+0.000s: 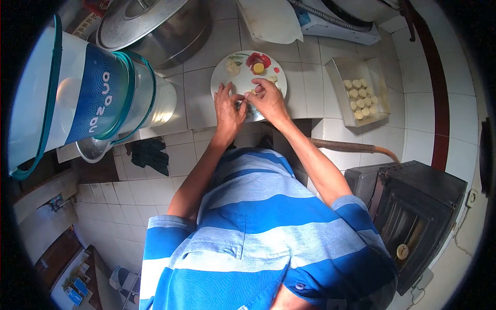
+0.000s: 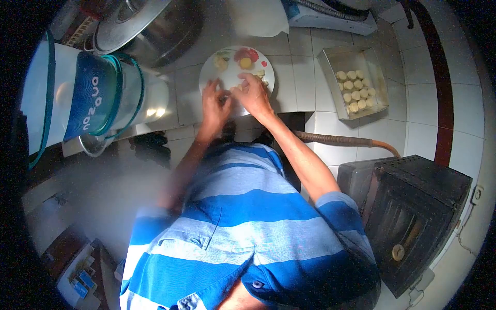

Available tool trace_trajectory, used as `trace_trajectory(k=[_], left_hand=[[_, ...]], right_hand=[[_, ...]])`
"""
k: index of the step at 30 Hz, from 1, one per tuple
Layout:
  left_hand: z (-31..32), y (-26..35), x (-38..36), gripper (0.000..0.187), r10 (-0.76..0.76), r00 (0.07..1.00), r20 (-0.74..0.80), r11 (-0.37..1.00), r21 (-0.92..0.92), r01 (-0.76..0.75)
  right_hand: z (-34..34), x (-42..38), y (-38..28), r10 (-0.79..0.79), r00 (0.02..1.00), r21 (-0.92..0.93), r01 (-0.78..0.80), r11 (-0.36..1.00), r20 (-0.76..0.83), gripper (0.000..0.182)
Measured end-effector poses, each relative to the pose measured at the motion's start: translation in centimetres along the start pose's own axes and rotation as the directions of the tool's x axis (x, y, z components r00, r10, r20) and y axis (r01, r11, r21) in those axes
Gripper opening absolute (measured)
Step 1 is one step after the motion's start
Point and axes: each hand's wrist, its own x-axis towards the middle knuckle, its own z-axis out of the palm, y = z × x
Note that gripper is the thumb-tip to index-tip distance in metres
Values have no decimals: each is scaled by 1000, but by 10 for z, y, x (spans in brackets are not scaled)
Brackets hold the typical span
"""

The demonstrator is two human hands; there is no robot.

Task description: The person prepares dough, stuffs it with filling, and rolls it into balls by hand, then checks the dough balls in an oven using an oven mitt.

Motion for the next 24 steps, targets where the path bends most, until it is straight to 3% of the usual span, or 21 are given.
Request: trace_trajectory(k=[4, 6, 13, 20, 24], left_hand=[[-2, 2, -4, 22, -5, 1000, -18, 1000, 18, 6], [-3, 3, -3, 22, -4, 1000, -19, 999, 52, 5], [-2, 8, 2, 18, 4, 1000, 16, 992, 130, -6], [0, 9, 4, 18, -17, 1000, 17, 993, 115, 15], [0, 11, -1, 20, -41, 999, -11, 999, 5, 42]], right_hand=[[5, 4, 7, -31, 999, -56, 31, 998, -10, 45], [5, 3, 9, -10, 999, 49, 11, 999, -32, 48], [-6, 3, 7, -12, 1000, 82, 14, 997, -15, 46], [-4, 1, 11, -25, 999, 70, 23, 997, 23, 48], [-3, 2, 11, -16, 999, 66, 14, 998, 33, 51]])
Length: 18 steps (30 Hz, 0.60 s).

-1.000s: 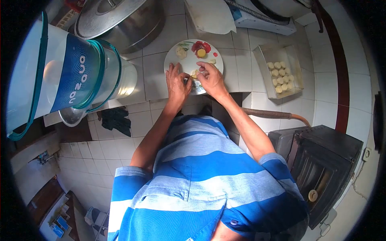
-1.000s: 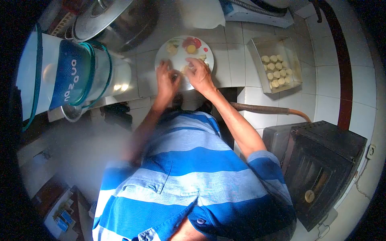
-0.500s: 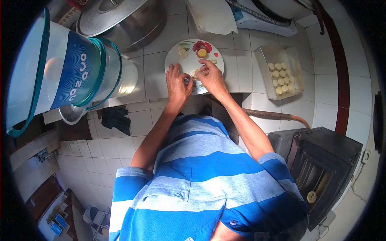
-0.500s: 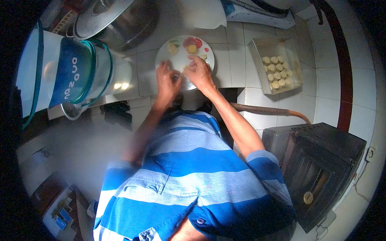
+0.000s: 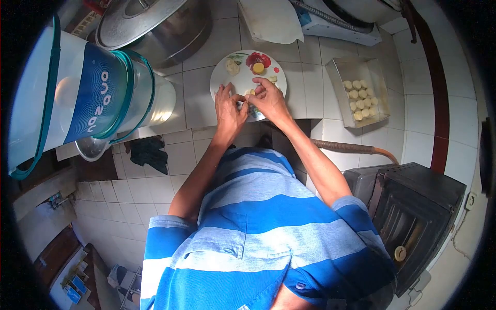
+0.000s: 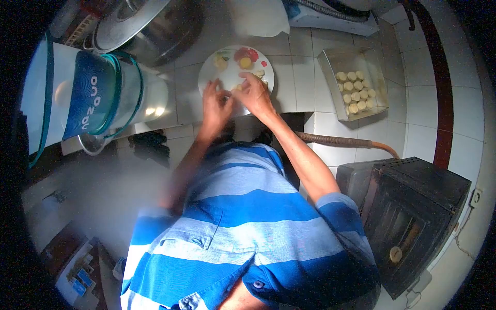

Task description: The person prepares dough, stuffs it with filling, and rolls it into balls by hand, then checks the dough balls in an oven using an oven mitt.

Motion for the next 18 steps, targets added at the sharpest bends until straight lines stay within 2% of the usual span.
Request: trace_trajectory(k=[4, 5, 7, 9, 10, 12, 13, 15, 16, 18], left_hand=[[-13, 6, -2, 25, -5, 1000, 7, 1000, 27, 5], [-14, 6, -1, 25, -6, 1000, 7, 1000, 28, 6], [-13, 5, 4, 39, -105, 992, 70, 970, -213, 117], [-11, 9, 8, 45, -115, 989, 89, 959, -250, 134], [-9, 12, 10, 52, -122, 986, 111, 947, -285, 149], [-5, 12, 12, 52, -116, 989, 94, 941, -310, 140], [-2, 12, 13, 53, -111, 991, 76, 933, -335, 130], [-3, 12, 14, 53, -143, 984, 110, 918, -356, 173], [-4, 13, 14, 53, -175, 974, 144, 902, -373, 217], [1, 9, 12, 54, -151, 983, 104, 922, -345, 178]], right_hand=[[2, 3, -2, 12, 1000, -22, -12, 1000, -4, 51], [0, 3, -3, 50, 999, 32, -50, 998, 6, 48], [-2, 3, -4, 86, 996, 83, -87, 993, 18, 46], [-3, 3, -6, -107, 994, -33, 106, 994, -5, 39], [-6, 1, -6, -107, 994, -33, 107, 994, -5, 39], [-12, -6, -9, -387, 918, -343, 392, 854, 88, 32], [-16, -9, -11, -386, 919, -345, 391, 853, 87, 32], [-20, -13, -16, -484, 863, -423, 497, 758, 147, 28], [-18, -11, -13, -483, 863, -423, 496, 758, 147, 28], [-12, -2, 1, -309, 951, -184, 302, 935, -10, 25]])
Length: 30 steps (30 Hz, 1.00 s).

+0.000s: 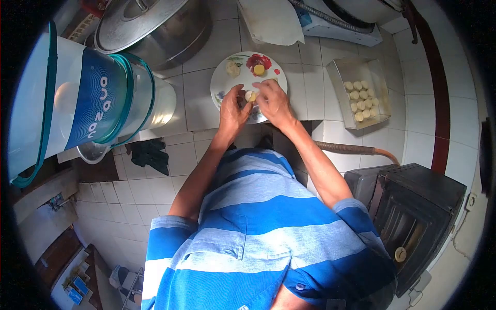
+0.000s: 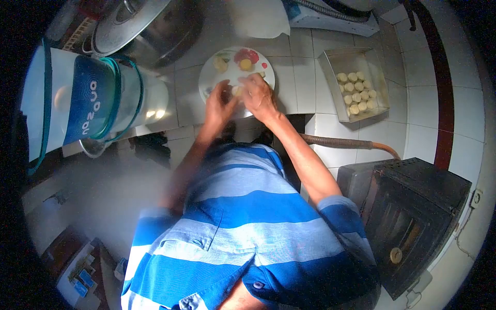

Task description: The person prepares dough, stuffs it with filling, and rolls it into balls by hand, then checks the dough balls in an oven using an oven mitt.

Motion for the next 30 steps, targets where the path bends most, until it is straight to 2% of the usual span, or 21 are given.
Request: trace_trajectory(k=[2, 6, 9, 13, 15, 18, 20, 22, 23, 25, 28, 30], left_hand=[[1, -2, 1, 54, 43, 999, -24, 998, 38, -42], [-1, 4, 3, 55, 7, 1000, 26, 1000, -15, -6], [-3, 9, 4, 56, -1, 999, 41, 999, -33, 2], [-4, 11, 4, 56, -22, 999, 46, 1000, 7, 22], [-3, 10, 5, 55, -22, 998, 51, 1000, -4, 22], [-3, 9, 3, 54, -21, 998, 51, 1000, -19, 22], [-2, 10, 2, 53, -13, 998, 55, 1000, -26, 14], [-1, 8, 0, 50, 85, 996, -32, 982, 172, -78], [-1, 6, 0, 50, 86, 996, -25, 981, 175, -81], [0, 5, 2, 39, 134, 990, -37, 919, 378, -110], [1, 7, 4, 34, 227, 974, -20, 883, 426, -197], [2, 9, 7, 34, 209, 978, -16, 882, 435, -181]], right_hand=[[7, 8, 17, 18, 999, -19, -17, 1000, 40, 24], [6, 17, 21, 41, 984, -98, -25, 995, 171, 23], [-1, 16, 14, 31, 978, -147, -1, 989, 205, 27], [-12, 2, -4, 21, 975, -206, 26, 978, 223, 31], [-12, -3, -4, -84, 986, -201, 112, 973, 145, 30], [-15, -7, -4, -112, 972, -254, 164, 953, 206, 36], [-17, -6, -5, -120, 980, -218, 153, 964, 158, 37], [-22, -5, -6, -123, 986, -182, 141, 973, 110, 37], [-25, -4, -7, -69, 994, -147, 80, 986, 79, 37], [-28, -6, -6, -14, 999, -107, 18, 994, 45, 38], [-29, -12, 0, 42, 997, -35, -40, 999, 58, 36], [-27, -16, 2, 65, 998, 34, -66, 997, 15, 34]])
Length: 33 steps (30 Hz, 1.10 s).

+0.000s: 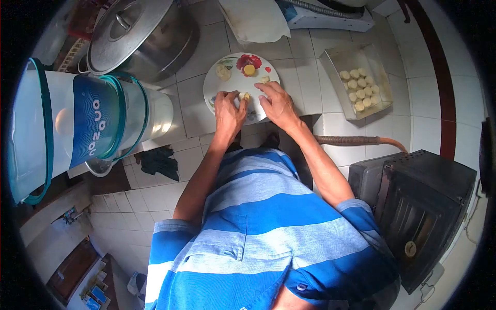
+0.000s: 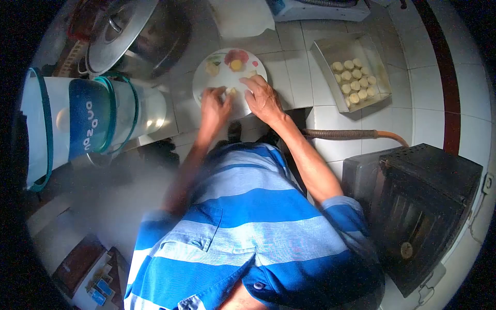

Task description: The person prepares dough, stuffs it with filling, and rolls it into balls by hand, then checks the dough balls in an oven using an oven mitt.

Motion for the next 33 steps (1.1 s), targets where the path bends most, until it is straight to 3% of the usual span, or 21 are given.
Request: trace_trajectory(k=[5, 10, 14, 17, 19, 22, 26, 29, 31, 32, 33], left_hand=[[-3, 6, 3, 34, -72, 995, 69, 997, -7, 73], [-1, 10, 4, 34, -229, 966, 119, 956, -160, 246], [-2, 16, 3, 31, -217, 970, 111, 948, -213, 236], [-3, 19, 2, 26, -122, 990, 70, 967, -216, 135], [-3, 21, 3, 22, -45, 994, 104, 975, -211, 66], [-7, 26, 5, 22, -67, 976, 206, 975, -194, 108], [-5, 22, 7, 25, -21, 982, 189, 983, -177, 55], [-11, 19, 13, 27, -57, 980, 189, 935, -333, 119], [-24, 19, 29, 26, -221, 860, 461, 706, -533, 467], [-32, 19, 36, 26, -220, 861, 458, 705, -535, 465], [-43, 19, 43, 25, -236, 775, 586, 530, -591, 608]], right_hand=[[3, -4, 6, -5, 999, 11, 5, 1000, -37, 32], [1, -4, 8, -18, 996, 49, 22, 999, -85, 31], [-3, -4, 8, 10, 995, 49, -5, 999, -95, 30], [-2, -6, 10, 19, 995, 44, -15, 999, -103, 30], [-2, -7, 10, 19, 994, 40, -15, 999, -111, 30], [-2, -11, 9, 13, 993, 38, -9, 999, -121, 31], [-4, -13, 8, 28, 993, 52, -22, 998, -114, 31], [-14, -13, -4, 55, 993, 86, -45, 995, -109, 32], [-23, -13, -15, 90, 991, 121, -78, 990, -96, 32], [-26, -12, -18, 70, 993, 122, -58, 991, -97, 32], [-30, -12, -22, 49, 994, 122, -37, 992, -97, 33]])
